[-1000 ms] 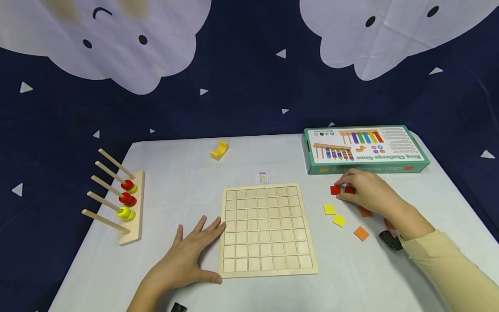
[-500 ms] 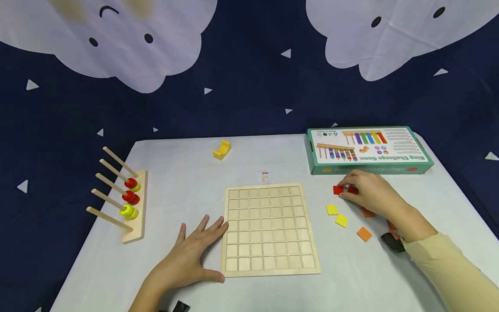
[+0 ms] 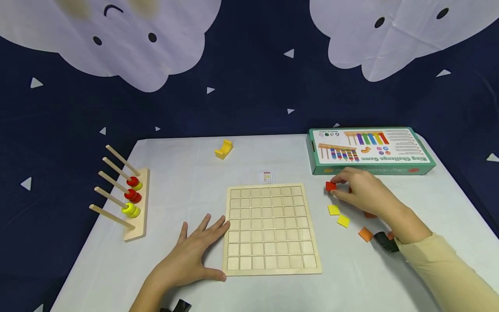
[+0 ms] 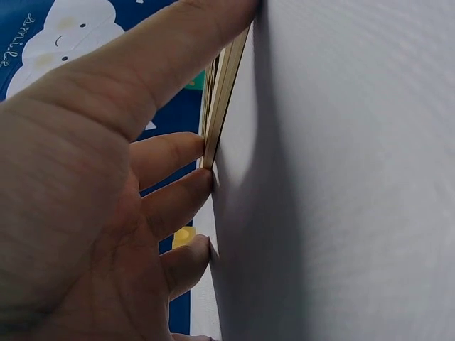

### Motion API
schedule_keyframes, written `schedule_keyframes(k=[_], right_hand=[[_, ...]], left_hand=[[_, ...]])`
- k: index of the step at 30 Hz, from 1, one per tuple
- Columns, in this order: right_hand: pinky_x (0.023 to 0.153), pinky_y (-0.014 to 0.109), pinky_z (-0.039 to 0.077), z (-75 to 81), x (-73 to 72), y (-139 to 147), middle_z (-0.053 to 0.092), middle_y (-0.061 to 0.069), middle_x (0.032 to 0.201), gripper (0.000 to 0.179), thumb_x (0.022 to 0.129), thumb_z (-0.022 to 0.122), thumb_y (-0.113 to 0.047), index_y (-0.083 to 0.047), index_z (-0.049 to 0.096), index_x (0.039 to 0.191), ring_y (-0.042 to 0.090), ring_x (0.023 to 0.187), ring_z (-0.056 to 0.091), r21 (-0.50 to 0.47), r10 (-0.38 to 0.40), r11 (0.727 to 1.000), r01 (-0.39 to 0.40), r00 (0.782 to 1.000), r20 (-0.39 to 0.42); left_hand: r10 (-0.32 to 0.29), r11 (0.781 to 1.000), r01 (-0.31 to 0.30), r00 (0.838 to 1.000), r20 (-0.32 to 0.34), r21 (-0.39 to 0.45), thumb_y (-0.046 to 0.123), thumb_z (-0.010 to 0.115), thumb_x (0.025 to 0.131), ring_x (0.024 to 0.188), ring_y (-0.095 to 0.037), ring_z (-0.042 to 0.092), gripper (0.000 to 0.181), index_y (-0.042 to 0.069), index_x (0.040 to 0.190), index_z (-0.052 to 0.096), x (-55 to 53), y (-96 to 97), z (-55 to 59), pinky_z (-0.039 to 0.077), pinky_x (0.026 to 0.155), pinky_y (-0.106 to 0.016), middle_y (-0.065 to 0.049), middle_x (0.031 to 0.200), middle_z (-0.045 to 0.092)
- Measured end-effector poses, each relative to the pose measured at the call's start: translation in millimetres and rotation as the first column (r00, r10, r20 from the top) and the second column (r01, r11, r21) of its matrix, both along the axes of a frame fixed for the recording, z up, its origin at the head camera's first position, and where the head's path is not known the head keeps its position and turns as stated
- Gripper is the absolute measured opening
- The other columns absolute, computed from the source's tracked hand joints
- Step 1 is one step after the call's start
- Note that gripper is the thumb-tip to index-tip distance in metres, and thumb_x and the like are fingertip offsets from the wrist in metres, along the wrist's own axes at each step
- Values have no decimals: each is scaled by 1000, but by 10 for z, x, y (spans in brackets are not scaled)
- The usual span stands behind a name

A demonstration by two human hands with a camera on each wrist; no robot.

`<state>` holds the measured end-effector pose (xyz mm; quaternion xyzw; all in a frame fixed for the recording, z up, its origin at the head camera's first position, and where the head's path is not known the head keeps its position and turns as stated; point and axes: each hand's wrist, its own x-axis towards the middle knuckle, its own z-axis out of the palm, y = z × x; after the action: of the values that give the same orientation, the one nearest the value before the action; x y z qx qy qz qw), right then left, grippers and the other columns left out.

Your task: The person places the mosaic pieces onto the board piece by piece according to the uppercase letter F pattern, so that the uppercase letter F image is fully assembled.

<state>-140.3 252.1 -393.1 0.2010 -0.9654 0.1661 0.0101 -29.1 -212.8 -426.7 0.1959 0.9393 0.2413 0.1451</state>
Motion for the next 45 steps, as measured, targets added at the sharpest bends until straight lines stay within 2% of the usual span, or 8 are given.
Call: schedule_keyframes(k=[4,15,20,28,35,45], right_hand=[[92,54,61,48,10,-149,78,9,115,25,94,81,-21,-7,79,114,30,106,74,-29,28,999,-28,1000,-8],[91,50,63,70,-11,-614,78,5,109,20,95,81,-21,-9,79,111,27,104,75,-80,115,990,-116,993,-20],[87,46,63,53,-38,-822,77,5,107,20,94,81,-20,-8,80,110,25,99,75,-91,169,981,-170,985,-16],[79,37,60,0,-61,-1130,76,2,104,21,92,83,-21,-9,81,110,15,86,69,-103,198,975,-195,980,21],[81,35,60,-53,-81,-1358,76,0,102,25,92,85,-27,-9,81,109,11,85,67,-85,239,968,-237,971,22],[75,32,56,-77,-110,-1608,73,-1,97,21,93,84,-28,-10,80,104,9,78,59,-45,278,960,-277,960,25]], left_hand=[[-2,1000,2,1000,0,2,64,95,63,168,-39,18,122,33,167,40,-2,3,-3,-1,118,-90,9,176,32],[-2,1000,2,1000,-11,-2,62,96,64,168,-39,19,121,33,167,40,10,2,6,0,118,-90,7,175,34],[-7,1000,7,1000,-25,-10,64,95,64,168,-39,20,121,32,167,40,16,-6,-3,2,118,-90,8,175,35],[-17,1000,17,999,-37,0,65,94,65,168,-38,20,121,32,167,39,21,-12,-20,3,118,-90,9,176,34],[-15,1000,16,999,-39,8,63,95,64,167,-38,21,121,32,167,40,17,-13,-16,2,117,-90,8,175,35],[-14,1000,14,999,-52,4,62,95,64,167,-39,23,120,31,167,42,15,-9,-18,6,116,-92,9,174,37]])
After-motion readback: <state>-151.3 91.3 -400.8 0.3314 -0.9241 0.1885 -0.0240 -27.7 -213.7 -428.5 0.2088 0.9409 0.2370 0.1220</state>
